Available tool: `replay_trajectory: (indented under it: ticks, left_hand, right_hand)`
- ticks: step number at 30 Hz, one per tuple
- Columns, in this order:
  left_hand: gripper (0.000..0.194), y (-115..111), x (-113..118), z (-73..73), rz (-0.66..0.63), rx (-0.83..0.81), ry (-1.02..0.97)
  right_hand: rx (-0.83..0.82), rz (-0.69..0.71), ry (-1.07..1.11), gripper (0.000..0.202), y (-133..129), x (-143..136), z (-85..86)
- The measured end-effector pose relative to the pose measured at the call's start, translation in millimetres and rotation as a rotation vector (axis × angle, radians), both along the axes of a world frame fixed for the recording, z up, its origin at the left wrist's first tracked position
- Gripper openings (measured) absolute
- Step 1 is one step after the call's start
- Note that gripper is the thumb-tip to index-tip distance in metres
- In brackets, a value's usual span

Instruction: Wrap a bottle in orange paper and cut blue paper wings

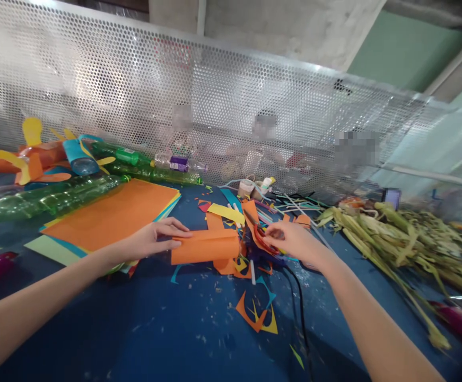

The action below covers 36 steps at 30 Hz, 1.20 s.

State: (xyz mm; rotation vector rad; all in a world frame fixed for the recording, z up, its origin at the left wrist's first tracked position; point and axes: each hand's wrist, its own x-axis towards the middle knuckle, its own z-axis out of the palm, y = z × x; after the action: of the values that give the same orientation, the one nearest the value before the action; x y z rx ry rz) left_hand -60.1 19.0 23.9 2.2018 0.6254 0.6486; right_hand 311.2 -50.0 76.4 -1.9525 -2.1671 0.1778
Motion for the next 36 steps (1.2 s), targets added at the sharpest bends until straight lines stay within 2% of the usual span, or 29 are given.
replay_trajectory:
  ticks: [6,10,11,14,16,19,26,29,32,33,36]
  left_hand:
    - [0.028,-2.6,0.4,1.9,0.011,0.023,0.026]
    - [0.028,-3.6,0.4,2.3,0.016,0.015,0.016]
    - [0.027,-3.9,0.5,2.7,0.02,0.013,0.015]
    - [0.027,-5.2,1.3,4.0,0.034,0.011,0.022]
    - [0.027,-5.8,1.7,4.5,0.039,0.011,0.014]
    - [0.027,-6.0,2.0,4.4,0.03,0.007,0.004]
    - [0.027,-5.2,1.5,3.8,0.036,-0.006,0.017]
    - [0.028,-3.9,0.8,2.8,0.027,-0.001,0.022]
    - [0.029,-3.1,0.5,2.2,0.021,0.007,0.026]
    - [0.029,-3.0,0.4,2.3,0.027,0.008,0.028]
    - [0.03,-3.3,0.2,2.6,0.046,0.016,0.043]
  right_hand:
    - [-0.097,0.091,-0.085,0.022,-7.2,-11.4,-2.9]
    - [-0.135,0.187,-0.017,0.049,-6.6,-10.8,-8.4]
    - [-0.136,0.197,-0.011,0.049,-6.0,-9.7,-9.5]
    - [-0.128,0.206,-0.05,0.03,-4.5,-6.7,-9.8]
    - [-0.131,0.202,-0.092,0.025,-3.6,-5.3,-9.1]
    - [-0.128,0.137,-0.178,0.028,-1.8,-4.2,-11.6]
    - [-0.062,0.06,-0.219,0.036,7.8,-3.3,-29.9]
    - [-0.043,0.083,-0.217,0.033,5.6,-0.4,-22.5]
    - [0.003,0.108,-0.187,0.016,-3.2,2.4,-7.7]
    - [-0.013,0.109,-0.167,0.013,-6.5,2.4,-4.2]
    - [-0.143,0.121,-0.128,0.021,-12.4,-0.9,-4.3]
